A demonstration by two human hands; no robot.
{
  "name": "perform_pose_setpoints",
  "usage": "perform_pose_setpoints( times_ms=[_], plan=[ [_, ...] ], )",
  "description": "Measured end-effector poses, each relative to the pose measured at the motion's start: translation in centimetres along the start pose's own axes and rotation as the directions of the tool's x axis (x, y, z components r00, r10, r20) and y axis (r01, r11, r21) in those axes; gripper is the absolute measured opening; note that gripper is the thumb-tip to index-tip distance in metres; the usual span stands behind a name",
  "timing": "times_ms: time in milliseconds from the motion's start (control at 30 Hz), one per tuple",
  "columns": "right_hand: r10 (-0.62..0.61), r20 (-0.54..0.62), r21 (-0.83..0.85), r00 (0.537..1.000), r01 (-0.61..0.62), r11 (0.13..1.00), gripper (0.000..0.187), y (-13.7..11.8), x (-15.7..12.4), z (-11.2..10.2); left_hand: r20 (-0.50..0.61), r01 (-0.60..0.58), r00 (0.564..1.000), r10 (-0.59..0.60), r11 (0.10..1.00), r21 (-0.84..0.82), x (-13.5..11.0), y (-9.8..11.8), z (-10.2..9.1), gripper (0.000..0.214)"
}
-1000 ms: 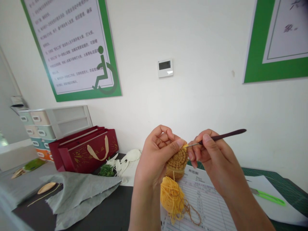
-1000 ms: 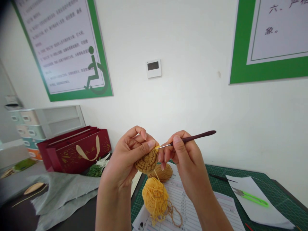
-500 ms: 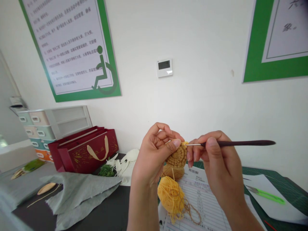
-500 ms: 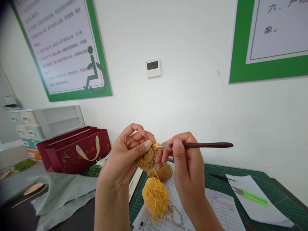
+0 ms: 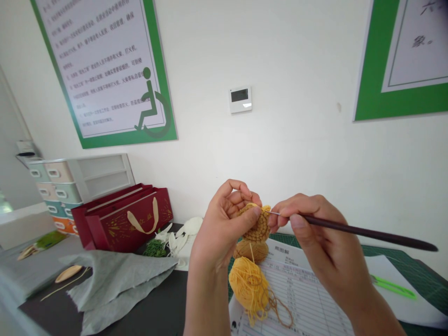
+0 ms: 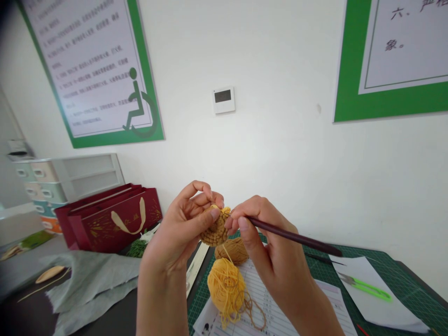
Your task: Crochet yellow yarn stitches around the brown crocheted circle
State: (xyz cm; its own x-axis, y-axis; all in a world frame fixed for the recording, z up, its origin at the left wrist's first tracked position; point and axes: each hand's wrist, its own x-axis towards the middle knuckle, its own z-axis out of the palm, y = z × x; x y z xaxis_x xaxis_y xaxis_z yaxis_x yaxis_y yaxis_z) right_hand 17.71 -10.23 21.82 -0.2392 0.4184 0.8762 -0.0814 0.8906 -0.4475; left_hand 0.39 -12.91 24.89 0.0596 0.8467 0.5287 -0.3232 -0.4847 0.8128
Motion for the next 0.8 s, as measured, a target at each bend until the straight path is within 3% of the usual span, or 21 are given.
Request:
perform_pose_setpoints(
  times_ms=[167, 433, 800],
  plan=[
    [-0.081, 0.055, -0.007, 0.995, 0.082, 0.997, 0.019, -0.26, 0.22, -0.64, 0.019, 0.042, 0.999, -0.041, 0.997, -0.065, 0.01, 0.22, -0.04, 0.036],
    [-0.003, -0.026, 0.118, 1.0, 0.006, 0.993, 0.02, -0.06, 0.25, -0.14, 0.033, 0.058, 0.998, -0.055, 0.992, -0.114, -0.03, 0.11, 0.49, 0.038],
    [-0.026, 0.076, 0.134, 0.997, 0.015, 0.991, 0.019, 0.14, 0.45, -0.7, -0.057, 0.092, 0.993, -0.102, 0.983, -0.157, 0.13, 0.29, 0.51, 0.04]
  ],
)
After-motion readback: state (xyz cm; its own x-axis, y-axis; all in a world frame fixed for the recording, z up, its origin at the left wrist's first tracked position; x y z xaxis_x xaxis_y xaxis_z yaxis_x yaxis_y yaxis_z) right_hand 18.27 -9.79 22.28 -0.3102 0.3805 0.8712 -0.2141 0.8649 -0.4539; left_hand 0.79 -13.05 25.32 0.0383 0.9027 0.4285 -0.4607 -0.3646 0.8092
